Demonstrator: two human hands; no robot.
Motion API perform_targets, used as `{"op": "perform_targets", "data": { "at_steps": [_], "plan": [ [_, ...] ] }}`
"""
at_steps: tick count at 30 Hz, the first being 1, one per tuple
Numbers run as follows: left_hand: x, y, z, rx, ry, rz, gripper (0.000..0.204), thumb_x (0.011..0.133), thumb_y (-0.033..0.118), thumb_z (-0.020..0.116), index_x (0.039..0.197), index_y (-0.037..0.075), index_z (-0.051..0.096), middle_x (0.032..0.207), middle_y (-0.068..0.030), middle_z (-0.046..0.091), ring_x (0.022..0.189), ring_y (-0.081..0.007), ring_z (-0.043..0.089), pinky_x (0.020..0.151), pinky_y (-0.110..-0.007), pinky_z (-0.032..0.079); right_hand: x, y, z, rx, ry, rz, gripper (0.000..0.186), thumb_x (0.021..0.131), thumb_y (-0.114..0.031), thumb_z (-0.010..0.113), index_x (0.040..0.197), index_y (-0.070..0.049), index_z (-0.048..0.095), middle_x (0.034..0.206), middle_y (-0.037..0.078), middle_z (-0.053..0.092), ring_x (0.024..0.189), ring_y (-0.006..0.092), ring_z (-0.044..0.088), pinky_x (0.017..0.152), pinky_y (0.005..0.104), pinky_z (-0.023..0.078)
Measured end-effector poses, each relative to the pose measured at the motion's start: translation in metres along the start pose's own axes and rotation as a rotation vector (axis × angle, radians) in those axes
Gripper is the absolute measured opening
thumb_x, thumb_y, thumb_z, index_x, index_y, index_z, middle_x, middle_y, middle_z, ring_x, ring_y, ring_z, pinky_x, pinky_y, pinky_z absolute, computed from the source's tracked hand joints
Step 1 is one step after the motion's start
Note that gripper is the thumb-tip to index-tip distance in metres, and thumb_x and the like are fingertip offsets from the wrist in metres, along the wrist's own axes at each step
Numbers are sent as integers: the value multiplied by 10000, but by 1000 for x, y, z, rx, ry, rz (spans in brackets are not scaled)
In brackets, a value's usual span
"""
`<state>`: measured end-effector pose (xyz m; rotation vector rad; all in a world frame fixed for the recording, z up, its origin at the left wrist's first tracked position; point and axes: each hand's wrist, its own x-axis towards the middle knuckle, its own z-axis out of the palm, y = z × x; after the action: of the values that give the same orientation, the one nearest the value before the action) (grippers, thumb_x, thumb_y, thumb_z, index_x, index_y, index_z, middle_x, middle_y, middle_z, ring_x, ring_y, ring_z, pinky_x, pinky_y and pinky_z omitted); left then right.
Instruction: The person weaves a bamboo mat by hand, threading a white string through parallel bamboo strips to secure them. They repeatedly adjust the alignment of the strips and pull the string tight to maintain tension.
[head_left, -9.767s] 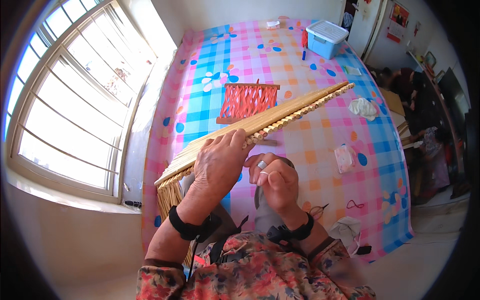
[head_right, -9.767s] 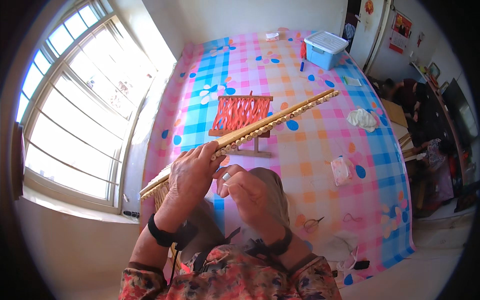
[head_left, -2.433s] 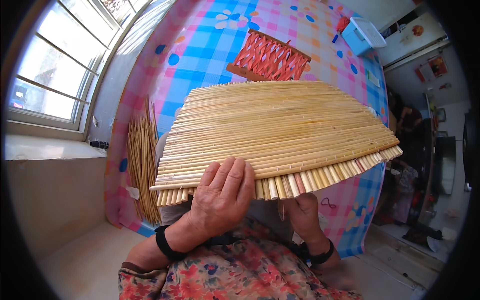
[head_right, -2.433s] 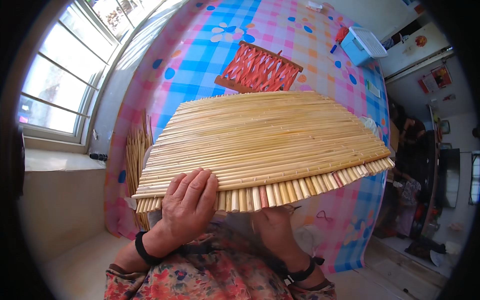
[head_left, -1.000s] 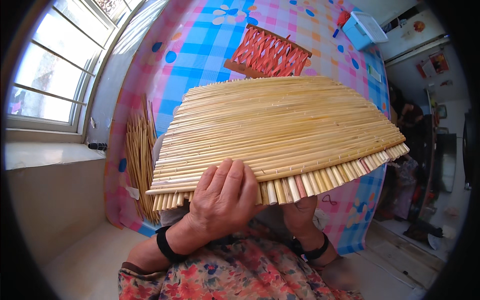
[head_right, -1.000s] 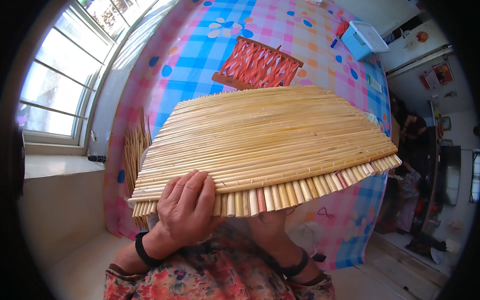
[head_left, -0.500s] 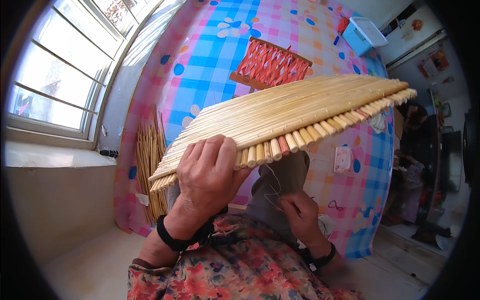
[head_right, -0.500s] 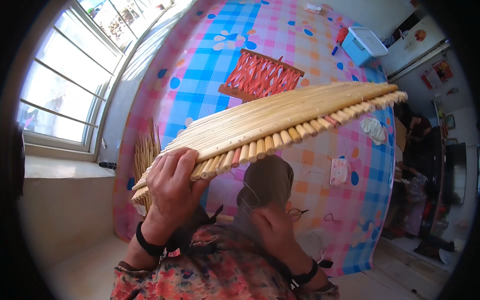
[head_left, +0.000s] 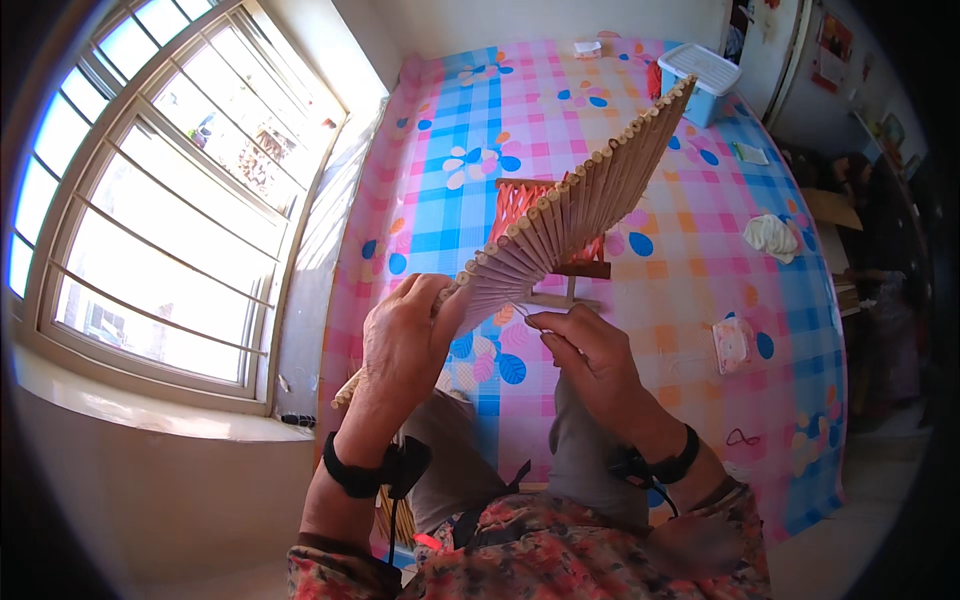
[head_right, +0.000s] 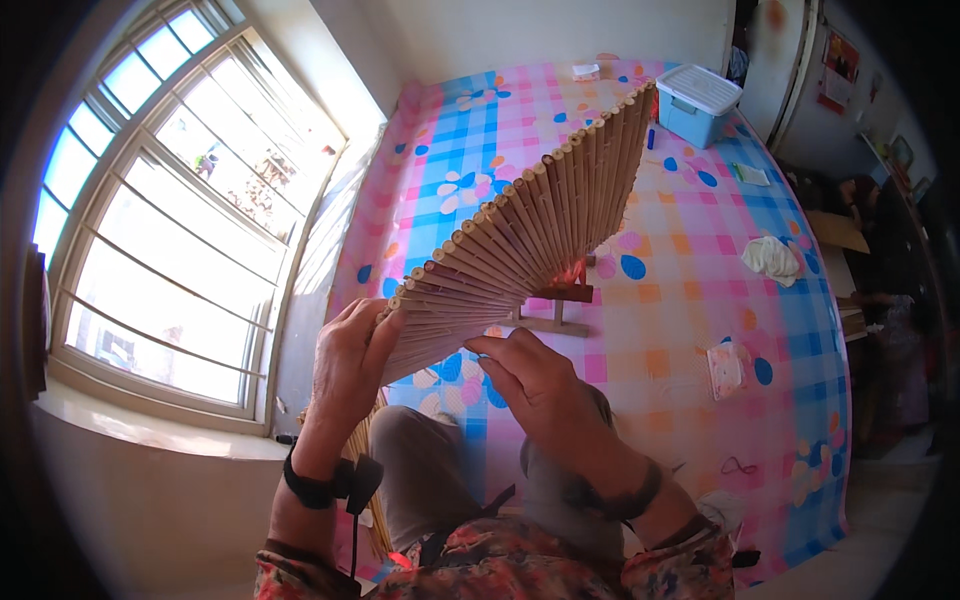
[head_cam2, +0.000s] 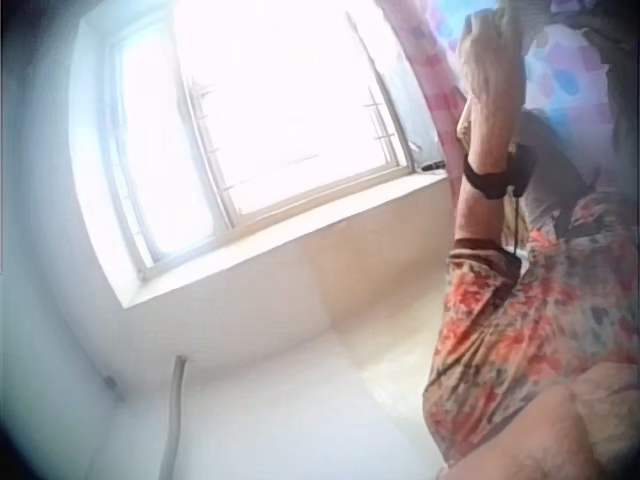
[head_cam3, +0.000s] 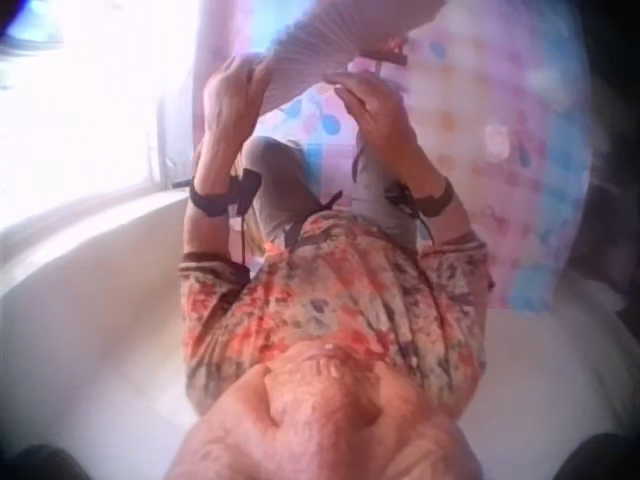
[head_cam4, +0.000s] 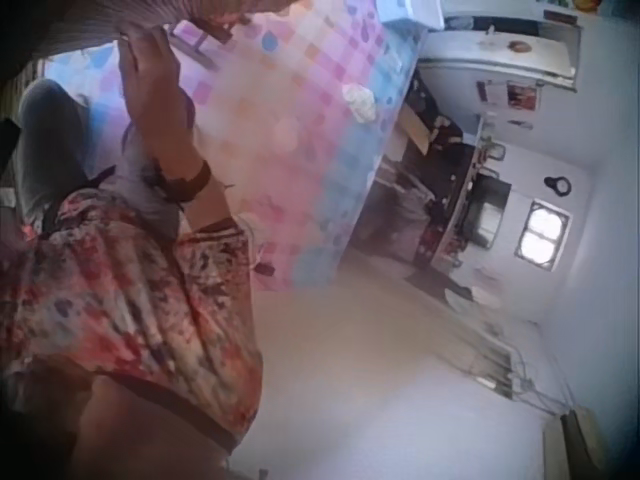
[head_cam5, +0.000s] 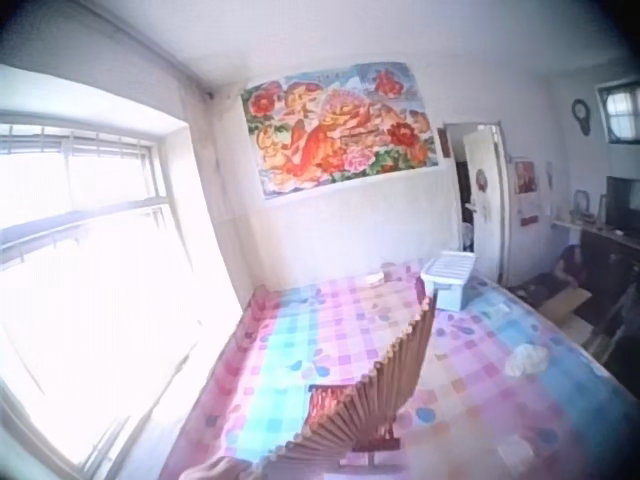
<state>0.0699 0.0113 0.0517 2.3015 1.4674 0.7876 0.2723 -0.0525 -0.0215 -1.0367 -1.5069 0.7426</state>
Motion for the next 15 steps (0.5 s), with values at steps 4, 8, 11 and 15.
{"op": "perform_targets", "data": {
  "at_steps": [4, 8, 11, 15],
  "plan": [
    [14, -5, -6, 15, 8, -47, 306, 991, 257, 576, 984, -39, 654, 820, -202, 624, 732, -321, 608, 702, -386, 473, 24, 21, 13, -23, 8, -168, 213, 947, -3, 616, 1154, 1, 664, 904, 104, 627, 745, 193, 598, 682, 298, 486],
    [20, -9, -10, 12, -15, -111, 307, 972, 273, 580, 956, -21, 666, 885, -211, 658, 845, -397, 642, 743, -446, 488, 38, 29, 22, -31, 33, -196, 214, 946, -15, 625, 1156, -8, 665, 905, 108, 622, 768, 217, 624, 683, 313, 506],
    [21, -10, -12, -7, -9, -145, 311, 979, 268, 569, 955, -28, 661, 887, -221, 652, 851, -406, 636, 742, -445, 482, 47, 23, 23, -35, 13, -173, 222, 941, -20, 632, 1160, -23, 668, 895, 118, 612, 783, 238, 641, 678, 327, 515],
    [22, -12, -13, -35, -7, -195, 305, 981, 260, 573, 959, -32, 658, 883, -219, 651, 844, -401, 638, 741, -437, 482, 56, 26, 26, -123, 1, -208, 235, 930, -26, 648, 1163, -41, 671, 875, 121, 598, 785, 250, 646, 670, 337, 519]
  ]
}}
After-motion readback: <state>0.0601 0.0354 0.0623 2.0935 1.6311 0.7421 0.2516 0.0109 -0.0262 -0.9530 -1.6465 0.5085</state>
